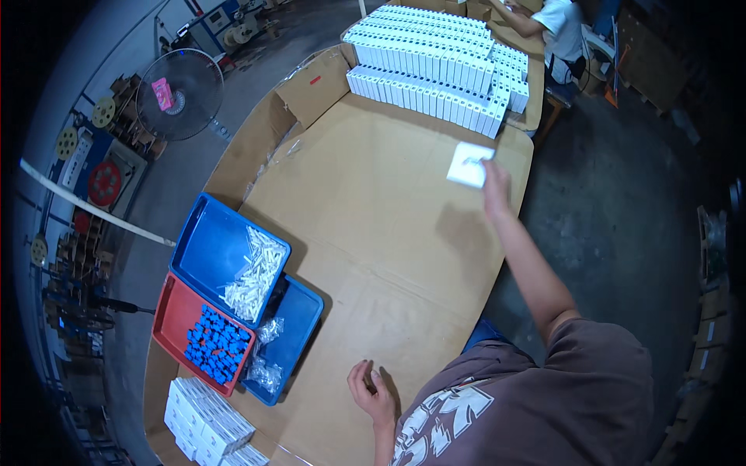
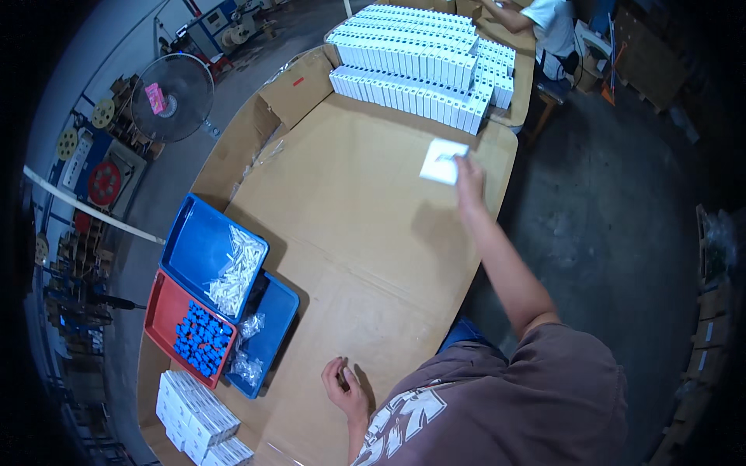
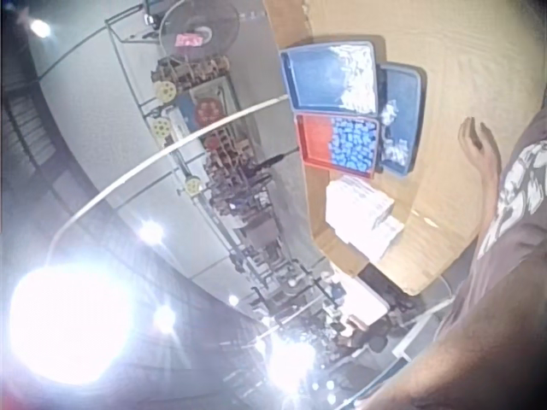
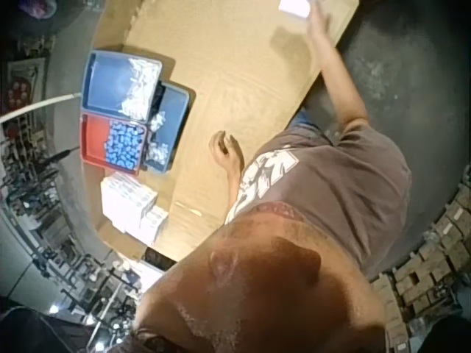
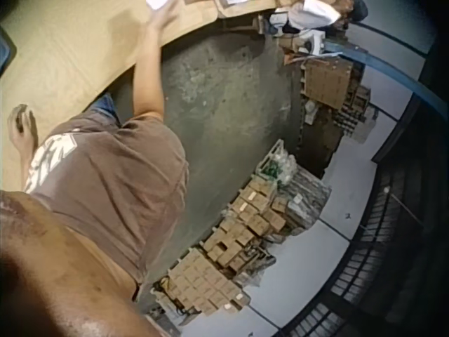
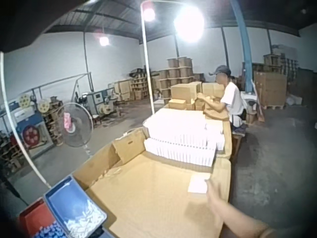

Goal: Assembling and inspecting small white electronic modules with connectors at a workstation.

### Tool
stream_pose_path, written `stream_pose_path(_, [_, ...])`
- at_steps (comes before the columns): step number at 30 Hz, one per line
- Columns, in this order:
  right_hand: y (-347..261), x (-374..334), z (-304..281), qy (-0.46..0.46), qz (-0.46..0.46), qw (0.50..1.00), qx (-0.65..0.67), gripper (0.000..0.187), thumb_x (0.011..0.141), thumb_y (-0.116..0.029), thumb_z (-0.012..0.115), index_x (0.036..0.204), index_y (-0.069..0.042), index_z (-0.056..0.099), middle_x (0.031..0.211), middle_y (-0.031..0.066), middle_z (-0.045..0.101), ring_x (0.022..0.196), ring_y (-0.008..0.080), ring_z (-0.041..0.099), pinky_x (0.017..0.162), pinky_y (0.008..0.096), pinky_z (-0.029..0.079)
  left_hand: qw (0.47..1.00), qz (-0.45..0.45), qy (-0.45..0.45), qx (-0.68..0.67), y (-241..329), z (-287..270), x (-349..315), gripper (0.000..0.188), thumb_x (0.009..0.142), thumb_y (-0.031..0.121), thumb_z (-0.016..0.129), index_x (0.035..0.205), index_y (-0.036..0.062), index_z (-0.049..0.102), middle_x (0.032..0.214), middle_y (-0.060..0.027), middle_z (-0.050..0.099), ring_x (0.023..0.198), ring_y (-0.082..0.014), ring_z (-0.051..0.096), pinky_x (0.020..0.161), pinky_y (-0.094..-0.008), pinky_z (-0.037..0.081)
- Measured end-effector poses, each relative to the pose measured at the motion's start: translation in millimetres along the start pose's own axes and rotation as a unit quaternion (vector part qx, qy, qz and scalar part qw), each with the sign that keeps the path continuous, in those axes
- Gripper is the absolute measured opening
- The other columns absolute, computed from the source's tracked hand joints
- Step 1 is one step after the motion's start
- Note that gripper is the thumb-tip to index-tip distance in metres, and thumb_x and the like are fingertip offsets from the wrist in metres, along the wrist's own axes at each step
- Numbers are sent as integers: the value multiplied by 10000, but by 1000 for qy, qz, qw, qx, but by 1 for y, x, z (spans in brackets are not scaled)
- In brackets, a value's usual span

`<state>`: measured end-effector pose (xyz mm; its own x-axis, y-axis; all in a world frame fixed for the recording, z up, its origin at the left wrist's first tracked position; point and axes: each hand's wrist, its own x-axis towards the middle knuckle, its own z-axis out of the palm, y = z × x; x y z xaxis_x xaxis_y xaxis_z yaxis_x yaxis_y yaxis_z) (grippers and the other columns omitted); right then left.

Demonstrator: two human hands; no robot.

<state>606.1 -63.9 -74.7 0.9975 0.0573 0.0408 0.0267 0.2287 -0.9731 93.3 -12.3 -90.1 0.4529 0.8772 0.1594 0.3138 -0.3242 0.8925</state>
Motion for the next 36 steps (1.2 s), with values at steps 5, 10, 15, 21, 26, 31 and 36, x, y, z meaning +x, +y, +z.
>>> stream_pose_path(5, [-28, 133, -62, 117, -65, 991, 22, 470, 934, -98, 710, 1339, 49, 522, 1202, 134, 656, 1008, 208, 696, 827, 345, 586, 1000, 3, 4, 3, 3, 0, -5, 299, 1089, 117, 461, 1006, -71, 678, 1254, -192, 599, 1104, -306, 623, 928, -371, 561])
stream_pose_path(10, [-48, 232, -58, 174, -91, 980, -22, 482, 922, -98, 704, 1339, 66, 528, 1222, 165, 651, 1003, 247, 712, 846, 387, 620, 999, 10, 12, 31, -4, -2, -10, 409, 1113, 193, 421, 923, -39, 699, 1227, -176, 618, 1135, -288, 569, 904, -375, 521])
stream_pose_path(15, [-51, 338, -60, 124, -35, 992, -2, 356, 907, -96, 667, 1207, 92, 632, 1150, 188, 690, 969, 287, 739, 792, 396, 634, 992, 47, -19, 112, -10, 3, -4, 406, 1114, 184, 417, 919, -61, 677, 1235, -175, 589, 1093, -264, 574, 829, -331, 557])
stream_pose_path(21, [-33, 420, -50, 223, -14, 970, -92, 390, 824, -196, 701, 1073, 104, 726, 1017, 204, 756, 971, 297, 763, 795, 421, 626, 990, 40, 0, 136, -7, 4, -1, 281, 1066, 91, 492, 937, -61, 691, 1212, -170, 599, 1107, -264, 559, 801, -322, 560])
stream_pose_path(26, [-26, 448, -28, 241, -70, 932, -261, 482, 829, -371, 698, 1058, 48, 755, 970, 215, 757, 931, 323, 752, 841, 436, 583, 989, 6, 13, 148, -7, 8, -1, 225, 1026, 138, 572, 928, 27, 742, 1157, -132, 648, 1108, -308, 550, 937, -423, 459])
stream_pose_path(31, [-36, 423, 18, 17, 50, 967, -249, 606, 969, -557, 586, 1079, 22, 727, 904, 112, 706, 781, 257, 672, 740, 390, 553, 984, 0, 6, 180, 4, 5, 2, 205, 1014, 124, 584, 917, 32, 739, 1151, -130, 646, 1102, -313, 547, 932, -431, 454])
stream_pose_path(36, [-51, 419, 3, 0, 72, 969, -235, 633, 1030, -634, 487, 1265, -74, 666, 1102, 72, 695, 977, 219, 673, 872, 407, 551, 982, 1, 3, 187, 1, 8, 4, 177, 999, 118, 601, 915, 36, 734, 1140, -125, 642, 1106, -318, 547, 952, -443, 438])
